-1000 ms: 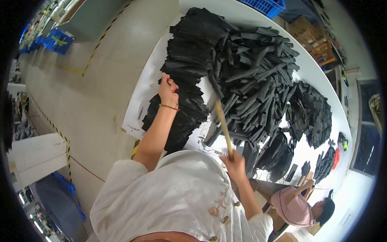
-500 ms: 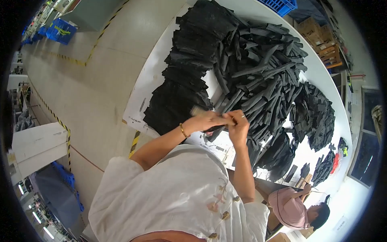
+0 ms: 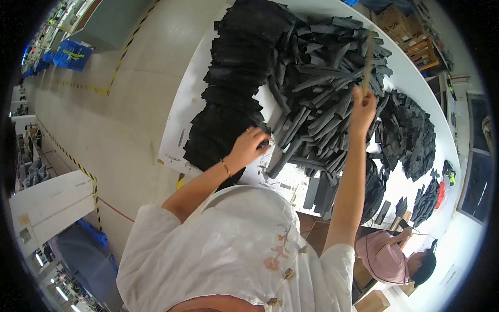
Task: Sorting and inspecting charcoal-like black pieces on a white tabletop using a wooden stick for manipulation and counting.
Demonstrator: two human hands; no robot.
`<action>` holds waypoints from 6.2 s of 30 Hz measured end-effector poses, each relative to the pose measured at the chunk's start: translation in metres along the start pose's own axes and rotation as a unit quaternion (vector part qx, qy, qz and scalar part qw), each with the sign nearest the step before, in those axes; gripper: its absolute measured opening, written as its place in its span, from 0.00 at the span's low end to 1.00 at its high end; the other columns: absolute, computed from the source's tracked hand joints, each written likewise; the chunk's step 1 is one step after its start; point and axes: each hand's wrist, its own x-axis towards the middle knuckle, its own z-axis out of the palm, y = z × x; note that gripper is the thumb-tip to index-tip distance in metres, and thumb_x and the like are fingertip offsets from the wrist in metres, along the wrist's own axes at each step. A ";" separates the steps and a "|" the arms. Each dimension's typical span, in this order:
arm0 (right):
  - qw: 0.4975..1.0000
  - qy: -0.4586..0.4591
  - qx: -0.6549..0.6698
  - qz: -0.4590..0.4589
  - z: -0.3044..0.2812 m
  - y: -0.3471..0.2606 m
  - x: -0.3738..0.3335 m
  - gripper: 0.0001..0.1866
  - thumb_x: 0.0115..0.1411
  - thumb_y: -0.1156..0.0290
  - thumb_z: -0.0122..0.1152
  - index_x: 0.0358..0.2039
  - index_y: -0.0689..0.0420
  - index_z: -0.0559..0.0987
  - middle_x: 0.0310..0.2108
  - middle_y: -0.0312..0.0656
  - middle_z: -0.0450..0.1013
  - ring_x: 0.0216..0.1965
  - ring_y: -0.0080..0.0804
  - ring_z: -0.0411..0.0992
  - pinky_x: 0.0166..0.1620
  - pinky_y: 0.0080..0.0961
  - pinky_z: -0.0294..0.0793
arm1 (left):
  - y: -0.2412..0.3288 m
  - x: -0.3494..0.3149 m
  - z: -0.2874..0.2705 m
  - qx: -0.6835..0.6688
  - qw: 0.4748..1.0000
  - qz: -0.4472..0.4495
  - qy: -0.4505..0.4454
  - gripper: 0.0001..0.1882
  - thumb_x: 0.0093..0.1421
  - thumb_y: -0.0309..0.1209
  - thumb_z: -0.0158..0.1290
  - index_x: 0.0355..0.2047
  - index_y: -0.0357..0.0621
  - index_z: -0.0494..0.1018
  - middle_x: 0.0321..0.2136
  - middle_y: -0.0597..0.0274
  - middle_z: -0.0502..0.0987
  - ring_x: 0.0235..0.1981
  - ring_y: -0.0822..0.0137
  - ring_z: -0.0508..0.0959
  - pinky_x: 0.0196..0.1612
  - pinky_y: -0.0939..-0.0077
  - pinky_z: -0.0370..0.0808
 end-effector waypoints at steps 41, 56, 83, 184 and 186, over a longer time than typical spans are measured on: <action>0.944 -0.305 0.090 0.091 0.065 -0.041 -0.245 0.06 0.61 0.75 0.51 0.30 0.64 0.71 0.17 0.40 0.67 0.21 0.25 0.63 0.26 0.26 0.65 | 0.014 0.010 0.004 -0.747 0.528 -0.352 0.198 0.13 0.59 0.35 0.56 0.38 0.38 0.73 0.26 0.58 0.77 0.34 0.60 0.79 0.40 0.65 0.76; 0.859 -0.499 -0.048 0.109 -0.056 -0.037 -0.261 0.09 0.64 0.71 0.48 0.32 0.61 0.75 0.14 0.44 0.67 0.16 0.32 0.69 0.22 0.29 0.66 | -0.008 0.039 -0.019 -0.681 0.551 -0.402 0.265 0.14 0.60 0.38 0.55 0.37 0.39 0.74 0.16 0.66 0.70 0.10 0.78 0.62 0.12 0.86 0.55; 0.955 -0.258 0.135 0.051 0.039 -0.068 -0.212 0.09 0.58 0.71 0.61 0.37 0.61 0.76 0.15 0.25 0.63 0.19 0.13 0.56 0.23 0.13 0.56 | -0.006 0.051 0.015 -0.624 0.509 -0.471 0.360 0.15 0.63 0.40 0.50 0.22 0.46 0.67 0.12 0.71 0.63 0.11 0.77 0.62 0.15 0.84 0.62; 0.925 -0.368 0.096 0.024 0.041 -0.002 -0.186 0.09 0.63 0.71 0.53 0.37 0.63 0.75 0.20 0.41 0.68 0.22 0.27 0.64 0.28 0.22 0.65 | 0.024 0.073 -0.062 0.026 0.990 0.101 0.091 0.19 0.46 0.38 0.63 0.37 0.48 0.72 0.50 0.56 0.66 0.57 0.53 0.62 0.59 0.56 0.54; 0.888 -0.424 0.119 0.127 0.035 0.003 -0.196 0.09 0.63 0.70 0.53 0.38 0.64 0.75 0.20 0.37 0.68 0.24 0.24 0.63 0.29 0.21 0.65 | 0.012 0.065 -0.070 -0.250 0.920 -0.063 0.297 0.24 0.48 0.36 0.64 0.43 0.45 0.69 0.48 0.54 0.67 0.52 0.57 0.68 0.54 0.60 0.64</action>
